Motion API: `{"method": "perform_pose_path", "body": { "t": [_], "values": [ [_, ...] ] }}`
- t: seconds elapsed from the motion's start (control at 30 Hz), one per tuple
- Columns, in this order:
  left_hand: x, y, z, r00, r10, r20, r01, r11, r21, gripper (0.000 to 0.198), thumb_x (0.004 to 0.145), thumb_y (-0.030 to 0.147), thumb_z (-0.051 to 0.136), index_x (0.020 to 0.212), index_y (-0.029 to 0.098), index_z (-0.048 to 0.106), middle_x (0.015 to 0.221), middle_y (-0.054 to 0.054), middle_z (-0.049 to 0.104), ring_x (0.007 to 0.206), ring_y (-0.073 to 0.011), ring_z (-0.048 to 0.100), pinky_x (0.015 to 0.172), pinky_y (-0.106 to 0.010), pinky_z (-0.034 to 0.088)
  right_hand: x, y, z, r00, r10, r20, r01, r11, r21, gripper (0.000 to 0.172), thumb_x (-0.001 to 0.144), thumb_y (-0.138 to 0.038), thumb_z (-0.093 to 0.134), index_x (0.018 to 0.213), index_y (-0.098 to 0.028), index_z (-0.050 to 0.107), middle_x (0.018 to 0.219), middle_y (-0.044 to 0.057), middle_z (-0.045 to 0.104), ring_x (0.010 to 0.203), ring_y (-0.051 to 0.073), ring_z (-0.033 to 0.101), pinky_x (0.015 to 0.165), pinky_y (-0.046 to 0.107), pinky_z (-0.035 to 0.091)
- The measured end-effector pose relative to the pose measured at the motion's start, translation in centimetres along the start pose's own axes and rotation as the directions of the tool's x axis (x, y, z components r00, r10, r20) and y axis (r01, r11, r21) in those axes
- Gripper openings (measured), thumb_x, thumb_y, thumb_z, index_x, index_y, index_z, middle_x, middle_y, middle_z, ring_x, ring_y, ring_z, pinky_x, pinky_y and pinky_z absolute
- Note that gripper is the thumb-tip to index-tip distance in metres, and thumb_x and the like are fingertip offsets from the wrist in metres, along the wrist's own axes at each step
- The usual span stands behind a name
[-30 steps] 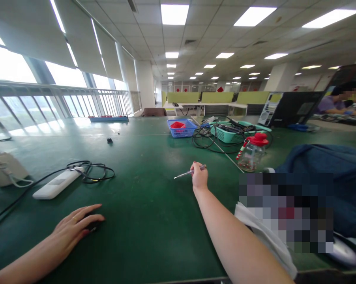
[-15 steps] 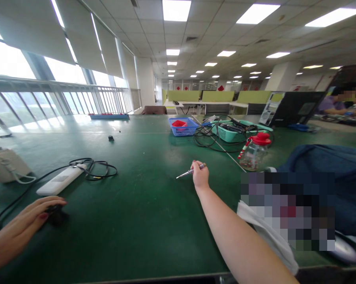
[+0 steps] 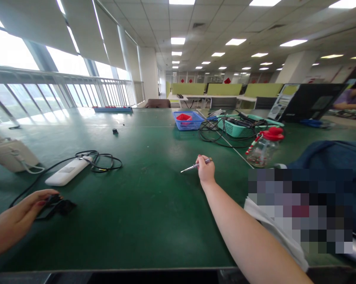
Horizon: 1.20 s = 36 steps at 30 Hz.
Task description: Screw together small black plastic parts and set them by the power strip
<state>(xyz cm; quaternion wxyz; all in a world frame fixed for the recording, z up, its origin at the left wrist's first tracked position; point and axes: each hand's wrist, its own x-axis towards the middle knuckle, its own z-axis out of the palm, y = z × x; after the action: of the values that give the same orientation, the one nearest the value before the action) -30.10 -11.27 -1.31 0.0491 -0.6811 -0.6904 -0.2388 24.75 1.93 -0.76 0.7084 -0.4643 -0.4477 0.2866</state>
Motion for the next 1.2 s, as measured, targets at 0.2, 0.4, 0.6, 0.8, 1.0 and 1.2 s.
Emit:
{"method": "perform_pose_path", "body": {
  "t": [0.2,0.4,0.6,0.8,1.0,1.2],
  "values": [
    [1.0,-0.8,-0.6,0.968,0.121,0.218,-0.100,0.989,-0.105,0.043,0.086,0.043,0.039,0.119,0.029,0.063,0.128,-0.001,0.064,0.118,-0.0215,0.060,0.098,-0.032,0.052,0.0,0.0,0.1,1.000,0.006,0.013,-0.006,1.000,0.009,0.030,0.075,-0.032,0.060,0.050,-0.019,0.051,0.042,-0.006,0.040,0.041,0.008,0.036,0.040,0.023,0.022],
    [2.3,-1.4,-0.7,0.936,0.181,0.300,-0.134,0.976,-0.173,0.041,0.085,0.040,0.042,0.116,0.030,0.067,0.128,0.002,0.066,0.121,-0.0217,0.059,0.102,-0.033,0.048,0.2,0.3,0.0,1.000,-0.001,0.022,0.000,1.000,0.010,0.030,0.075,-0.032,0.060,0.049,-0.019,0.051,0.040,-0.006,0.039,0.040,0.008,0.035,0.040,0.022,0.022],
    [3.0,-1.5,-0.9,0.900,0.192,0.391,-0.111,0.969,-0.220,0.040,0.085,0.040,0.044,0.116,0.030,0.068,0.126,0.003,0.067,0.121,-0.0214,0.059,0.103,-0.033,0.048,0.2,0.2,-0.1,0.999,-0.010,0.051,0.010,1.000,0.005,0.030,0.077,-0.031,0.060,0.050,-0.019,0.052,0.041,-0.006,0.040,0.040,0.008,0.035,0.040,0.022,0.023],
    [3.2,-1.4,-1.1,0.891,0.187,0.413,-0.087,0.965,-0.248,0.039,0.083,0.046,0.047,0.112,0.033,0.071,0.125,0.004,0.068,0.119,-0.0227,0.061,0.104,-0.036,0.046,0.2,0.1,0.0,0.999,-0.002,0.042,0.002,1.000,0.012,0.030,0.075,-0.032,0.060,0.049,-0.019,0.052,0.040,-0.006,0.040,0.039,0.008,0.036,0.039,0.022,0.023],
    [2.8,-1.6,-0.7,0.898,0.163,0.409,-0.077,0.973,-0.218,0.035,0.083,0.047,0.049,0.109,0.039,0.071,0.122,0.008,0.069,0.119,-0.0247,0.061,0.108,-0.042,0.043,0.2,0.2,-0.1,0.998,-0.013,0.062,0.014,1.000,-0.011,0.031,0.077,-0.033,0.059,0.050,-0.020,0.052,0.040,-0.006,0.040,0.039,0.008,0.036,0.039,0.022,0.024],
    [1.2,-2.0,-0.8,0.927,0.123,0.356,-0.077,0.987,-0.139,0.040,0.080,0.052,0.051,0.116,0.043,0.067,0.123,0.009,0.068,0.117,-0.0262,0.063,0.106,-0.042,0.045,0.1,0.2,-0.2,0.997,-0.022,0.076,0.024,0.999,-0.023,0.032,0.078,-0.033,0.059,0.050,-0.020,0.052,0.041,-0.006,0.040,0.039,0.008,0.036,0.039,0.022,0.025]
  ]
}}
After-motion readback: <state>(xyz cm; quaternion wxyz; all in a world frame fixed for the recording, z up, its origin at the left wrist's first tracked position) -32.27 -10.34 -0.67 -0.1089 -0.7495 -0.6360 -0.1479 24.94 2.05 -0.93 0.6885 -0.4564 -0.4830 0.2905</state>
